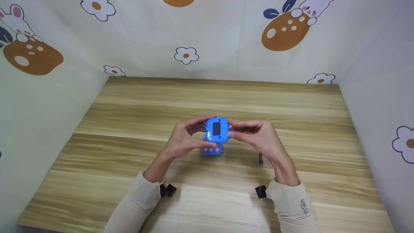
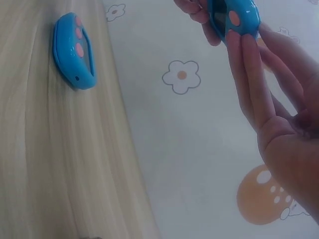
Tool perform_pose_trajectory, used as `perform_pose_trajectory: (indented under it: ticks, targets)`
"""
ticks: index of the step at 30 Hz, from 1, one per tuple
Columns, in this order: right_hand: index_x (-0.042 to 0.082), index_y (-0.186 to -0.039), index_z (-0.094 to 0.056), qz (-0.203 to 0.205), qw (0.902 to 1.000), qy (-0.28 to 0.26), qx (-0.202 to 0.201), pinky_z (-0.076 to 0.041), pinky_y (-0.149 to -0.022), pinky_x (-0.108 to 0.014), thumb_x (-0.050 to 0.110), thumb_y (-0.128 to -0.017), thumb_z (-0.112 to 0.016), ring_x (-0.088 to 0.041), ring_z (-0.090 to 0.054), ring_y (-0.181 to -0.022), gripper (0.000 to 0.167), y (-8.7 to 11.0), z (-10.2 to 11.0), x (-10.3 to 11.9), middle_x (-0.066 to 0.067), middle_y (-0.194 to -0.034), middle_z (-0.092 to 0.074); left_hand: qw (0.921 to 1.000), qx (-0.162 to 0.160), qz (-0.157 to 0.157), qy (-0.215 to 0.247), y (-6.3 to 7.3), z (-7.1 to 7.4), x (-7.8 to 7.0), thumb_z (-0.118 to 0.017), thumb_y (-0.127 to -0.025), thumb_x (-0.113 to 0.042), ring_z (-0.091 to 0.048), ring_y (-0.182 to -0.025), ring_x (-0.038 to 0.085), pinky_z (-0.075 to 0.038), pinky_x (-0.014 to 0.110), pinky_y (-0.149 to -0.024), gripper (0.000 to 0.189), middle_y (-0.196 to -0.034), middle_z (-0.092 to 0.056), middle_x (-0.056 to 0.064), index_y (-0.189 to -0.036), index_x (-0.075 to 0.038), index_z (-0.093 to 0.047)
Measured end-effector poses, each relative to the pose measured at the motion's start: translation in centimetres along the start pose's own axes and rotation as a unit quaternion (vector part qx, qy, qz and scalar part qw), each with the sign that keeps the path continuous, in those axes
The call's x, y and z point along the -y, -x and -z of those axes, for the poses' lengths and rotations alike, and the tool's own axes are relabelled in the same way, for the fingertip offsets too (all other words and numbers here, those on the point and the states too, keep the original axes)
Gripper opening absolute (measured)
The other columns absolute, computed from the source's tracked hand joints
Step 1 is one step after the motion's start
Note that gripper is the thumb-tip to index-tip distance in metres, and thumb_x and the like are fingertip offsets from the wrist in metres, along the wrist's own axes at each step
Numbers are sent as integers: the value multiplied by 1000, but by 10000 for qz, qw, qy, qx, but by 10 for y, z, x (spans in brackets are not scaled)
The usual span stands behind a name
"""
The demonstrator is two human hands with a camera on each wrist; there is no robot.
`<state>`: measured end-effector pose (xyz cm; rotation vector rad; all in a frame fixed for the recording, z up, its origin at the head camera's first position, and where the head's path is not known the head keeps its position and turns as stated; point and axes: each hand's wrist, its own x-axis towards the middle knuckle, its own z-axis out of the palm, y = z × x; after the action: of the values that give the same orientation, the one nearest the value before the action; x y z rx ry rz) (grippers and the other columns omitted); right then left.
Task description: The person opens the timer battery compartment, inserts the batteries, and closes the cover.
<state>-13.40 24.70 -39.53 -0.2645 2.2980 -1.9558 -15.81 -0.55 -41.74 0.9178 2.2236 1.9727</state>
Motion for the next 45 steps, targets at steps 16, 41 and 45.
perform_pose_trajectory:
  ticks: [16, 41, 45]
  targets:
    - [6, -129, -64, 656, 9956, 443, 501, -56, -77, -37, 6, -89, -72, -29, -70, -90, 41, 6, 2, 7, -13, -107, -70, 9980, 144, 291, 550, 0, 3, 6, -88, -74, -16, -63, -99, 17, -50, 32, -92, 68, -116, -62, -1, -134, -9, -57]
    - [19, -124, -68, 2290, 9211, 3135, -282, -52, -65, -19, 9, -85, -77, -10, -67, -79, 41, 8, -6, 17, 7, -99, -72, 9825, 384, 709, 1681, 0, 1, -14, -77, -81, 3, -61, -113, 23, -48, 38, -97, 65, -131, -57, 14, -139, 4, -48]
    - [15, -126, -67, 3291, 8464, 4159, -479, -53, -64, -22, 2, -76, -83, -10, -63, -86, 54, 8, -12, 21, 3, -106, -68, 9815, 398, 801, 1695, 0, 0, -11, -77, -81, 3, -61, -113, 22, -47, 38, -97, 65, -130, -57, 11, -139, 3, -48]
